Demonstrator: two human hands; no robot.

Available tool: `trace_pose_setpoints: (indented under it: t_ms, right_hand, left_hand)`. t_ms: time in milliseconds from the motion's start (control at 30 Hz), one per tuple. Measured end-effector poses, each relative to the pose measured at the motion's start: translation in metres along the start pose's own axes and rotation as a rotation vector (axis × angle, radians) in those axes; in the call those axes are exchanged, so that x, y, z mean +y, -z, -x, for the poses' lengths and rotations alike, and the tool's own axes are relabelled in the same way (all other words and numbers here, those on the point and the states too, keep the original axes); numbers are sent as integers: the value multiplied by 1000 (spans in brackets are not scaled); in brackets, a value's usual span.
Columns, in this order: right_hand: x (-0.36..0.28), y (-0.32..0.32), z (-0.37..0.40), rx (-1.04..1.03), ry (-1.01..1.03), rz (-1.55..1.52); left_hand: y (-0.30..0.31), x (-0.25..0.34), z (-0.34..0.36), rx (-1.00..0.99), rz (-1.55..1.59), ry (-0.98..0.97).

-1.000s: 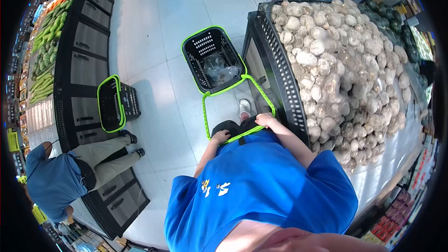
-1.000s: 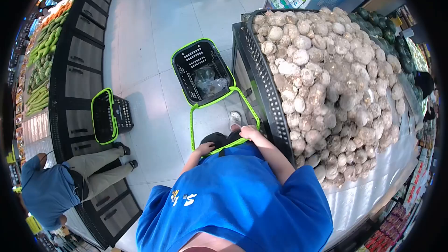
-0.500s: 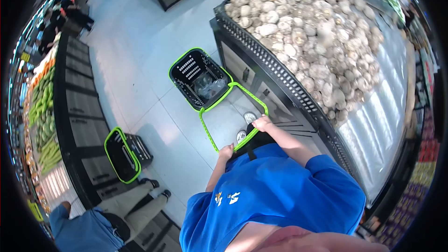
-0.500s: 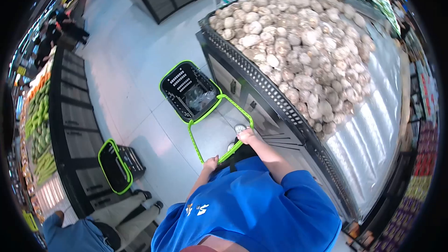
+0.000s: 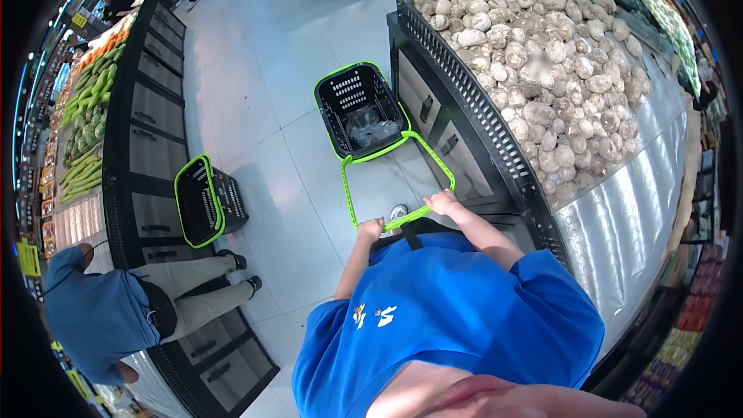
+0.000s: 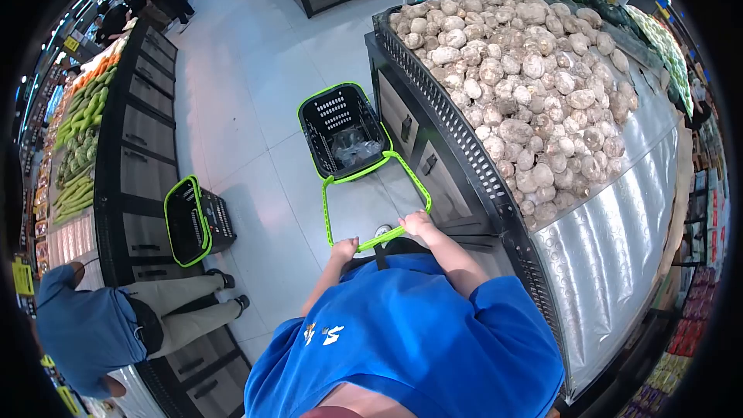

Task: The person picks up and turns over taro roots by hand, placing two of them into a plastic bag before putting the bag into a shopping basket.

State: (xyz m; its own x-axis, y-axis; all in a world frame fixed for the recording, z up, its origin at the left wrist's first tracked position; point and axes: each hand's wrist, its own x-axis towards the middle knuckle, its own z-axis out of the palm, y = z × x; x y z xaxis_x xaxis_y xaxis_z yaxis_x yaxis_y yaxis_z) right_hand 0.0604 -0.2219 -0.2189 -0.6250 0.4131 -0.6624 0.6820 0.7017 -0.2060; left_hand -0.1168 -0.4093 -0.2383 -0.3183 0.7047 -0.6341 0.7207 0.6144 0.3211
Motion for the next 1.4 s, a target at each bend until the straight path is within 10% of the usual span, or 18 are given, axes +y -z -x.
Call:
trace_pose_setpoints:
  t_ms: [800, 1400]
  right_hand:
    - [102, -170, 203, 96, 51, -62]
    - [41, -308, 344, -3, -48, -137]
  left_hand:
    - [-196, 108, 147, -142, 43, 5]
    - [-305, 79, 298, -169, -126, -35]
